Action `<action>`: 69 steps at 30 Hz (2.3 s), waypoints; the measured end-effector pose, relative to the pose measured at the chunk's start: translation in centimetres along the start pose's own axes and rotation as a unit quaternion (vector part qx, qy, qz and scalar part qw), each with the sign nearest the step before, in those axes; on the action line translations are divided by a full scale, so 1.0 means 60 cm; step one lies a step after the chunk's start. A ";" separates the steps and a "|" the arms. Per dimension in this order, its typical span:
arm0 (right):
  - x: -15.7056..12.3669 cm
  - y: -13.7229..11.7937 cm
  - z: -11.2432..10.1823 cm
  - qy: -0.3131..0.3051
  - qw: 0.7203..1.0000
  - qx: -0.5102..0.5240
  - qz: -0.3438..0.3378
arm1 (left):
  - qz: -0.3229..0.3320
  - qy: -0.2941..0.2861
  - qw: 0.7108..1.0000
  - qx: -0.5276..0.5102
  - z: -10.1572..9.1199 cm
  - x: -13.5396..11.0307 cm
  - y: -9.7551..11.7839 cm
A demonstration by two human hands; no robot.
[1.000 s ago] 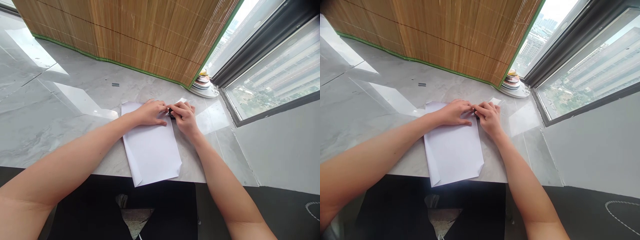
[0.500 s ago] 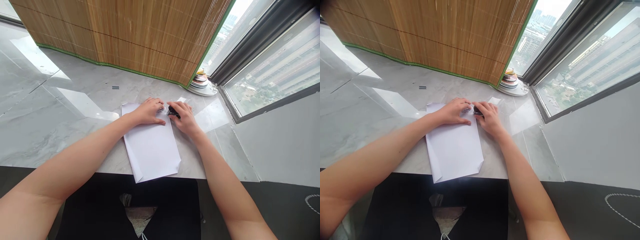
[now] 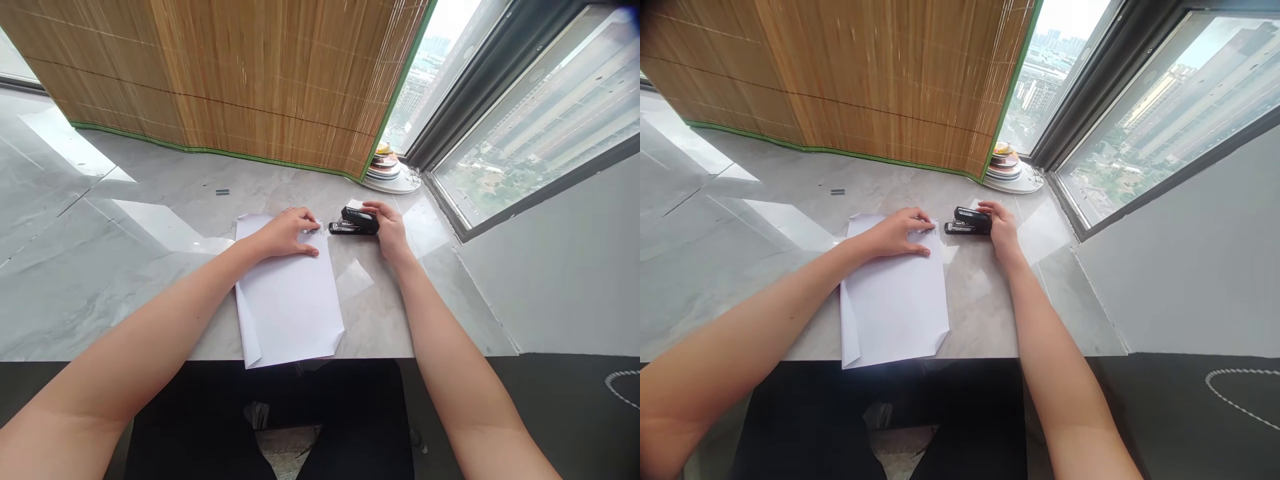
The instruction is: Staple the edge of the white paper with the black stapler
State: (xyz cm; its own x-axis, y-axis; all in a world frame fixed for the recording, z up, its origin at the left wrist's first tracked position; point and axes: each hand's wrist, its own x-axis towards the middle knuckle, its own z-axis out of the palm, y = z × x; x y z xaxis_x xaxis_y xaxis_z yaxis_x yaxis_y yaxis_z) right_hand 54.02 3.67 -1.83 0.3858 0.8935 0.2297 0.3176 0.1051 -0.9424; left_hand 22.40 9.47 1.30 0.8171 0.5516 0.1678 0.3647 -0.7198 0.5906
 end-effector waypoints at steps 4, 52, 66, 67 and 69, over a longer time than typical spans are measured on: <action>0.003 0.005 0.000 -0.025 0.999 0.002 0.023 | -0.034 0.021 0.998 -0.040 0.003 -0.001 0.000; -0.096 -0.109 0.077 0.024 0.845 -0.369 -0.388 | -0.161 0.257 0.823 -0.480 0.011 0.010 0.031; -0.127 -0.142 0.075 0.099 0.873 -0.247 -0.408 | -0.126 0.220 0.751 -0.610 -0.011 0.007 0.030; -0.129 -0.143 0.074 0.102 0.872 -0.254 -0.406 | -0.120 0.210 0.761 -0.602 -0.013 0.005 0.033; -0.133 -0.147 0.073 0.110 0.869 -0.265 -0.403 | -0.112 0.202 0.780 -0.582 -0.018 0.001 0.037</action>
State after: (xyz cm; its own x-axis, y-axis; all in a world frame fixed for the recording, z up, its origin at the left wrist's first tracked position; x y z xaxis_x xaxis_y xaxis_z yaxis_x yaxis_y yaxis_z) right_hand 44.34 -2.47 3.58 -0.0094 0.5111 0.8594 0.8939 0.3895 -0.2219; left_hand 22.77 8.34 3.45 0.4986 0.8651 0.0545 -0.3660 0.1531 0.9179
